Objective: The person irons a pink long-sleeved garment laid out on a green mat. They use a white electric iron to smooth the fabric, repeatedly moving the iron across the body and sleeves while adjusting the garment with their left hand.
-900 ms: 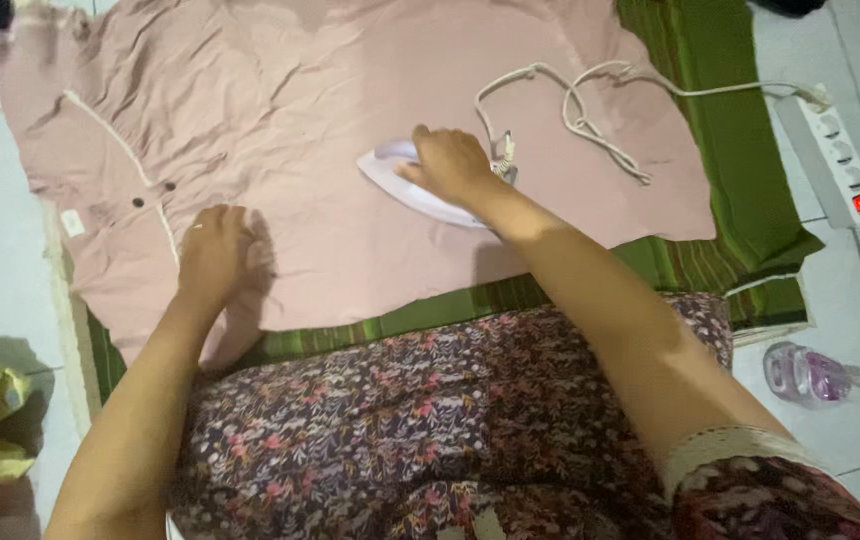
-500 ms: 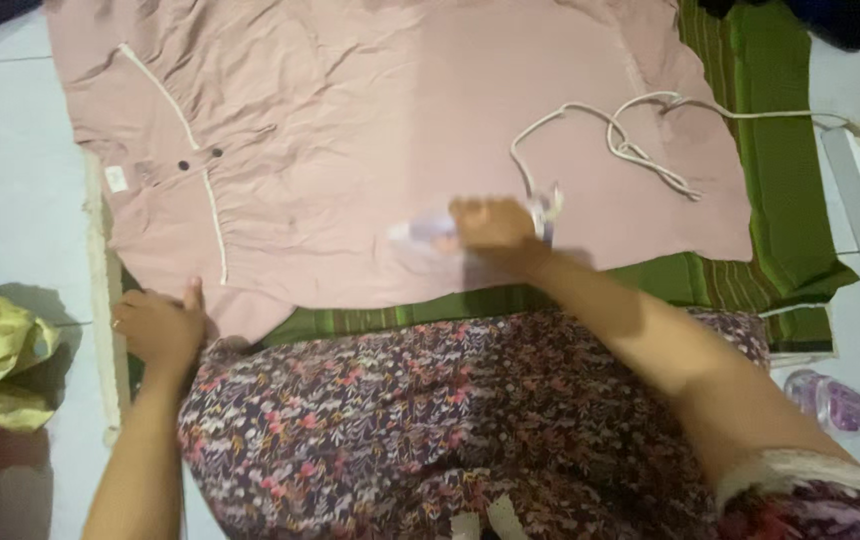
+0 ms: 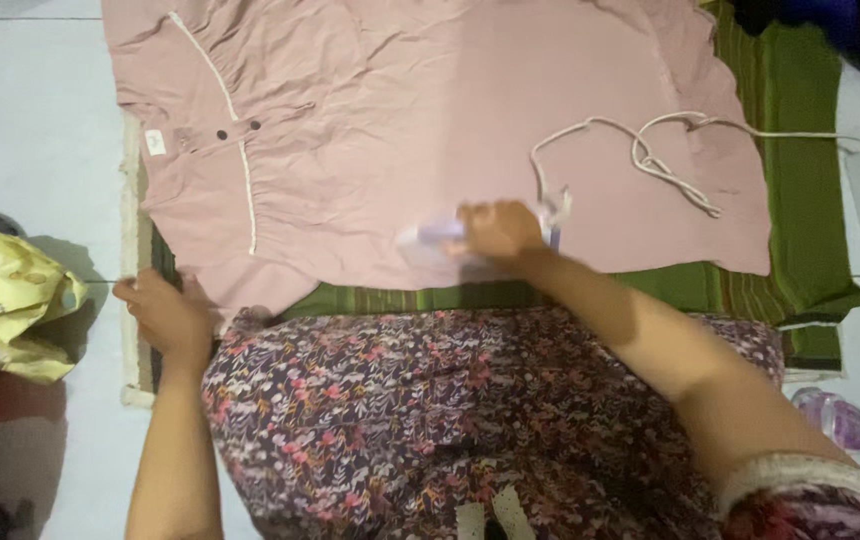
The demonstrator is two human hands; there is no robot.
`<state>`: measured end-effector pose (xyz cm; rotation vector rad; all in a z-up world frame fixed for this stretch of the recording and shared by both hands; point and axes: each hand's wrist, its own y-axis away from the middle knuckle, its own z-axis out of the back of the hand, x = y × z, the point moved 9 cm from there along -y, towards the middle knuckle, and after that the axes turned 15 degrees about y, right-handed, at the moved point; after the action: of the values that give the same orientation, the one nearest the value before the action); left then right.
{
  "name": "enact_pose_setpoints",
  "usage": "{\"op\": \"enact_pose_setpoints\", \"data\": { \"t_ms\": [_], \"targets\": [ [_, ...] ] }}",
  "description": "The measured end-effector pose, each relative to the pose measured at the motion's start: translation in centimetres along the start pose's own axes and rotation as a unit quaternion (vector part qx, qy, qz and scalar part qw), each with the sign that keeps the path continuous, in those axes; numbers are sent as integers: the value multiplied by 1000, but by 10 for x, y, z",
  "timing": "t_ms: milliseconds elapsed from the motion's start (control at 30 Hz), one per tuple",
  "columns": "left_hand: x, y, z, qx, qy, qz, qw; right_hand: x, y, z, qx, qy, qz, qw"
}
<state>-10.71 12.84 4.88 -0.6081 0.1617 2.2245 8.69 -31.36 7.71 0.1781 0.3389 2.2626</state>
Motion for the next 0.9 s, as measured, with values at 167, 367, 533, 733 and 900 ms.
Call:
{"op": "enact_pose_setpoints", "data": {
  "t_ms": [167,367,533,733,900],
  "targets": [
    [-21,-4,19,-9,2,-57,998,-44,-67,40,-150,-1,-107,983],
    [27,-21,-17,87,-52,54,993,20,-47,10,-8,-41,13,999],
    [29,-39,-43,78,-14,92,993,40,-20,9,11,30,15,999],
    [10,-30,-26,11,0,-19,1000,25,-63,41,-105,-36,-42,993],
    [18,-18,-12,0,-19,-75,997,59,-30,-20,77,29,93,992]
  ]
}}
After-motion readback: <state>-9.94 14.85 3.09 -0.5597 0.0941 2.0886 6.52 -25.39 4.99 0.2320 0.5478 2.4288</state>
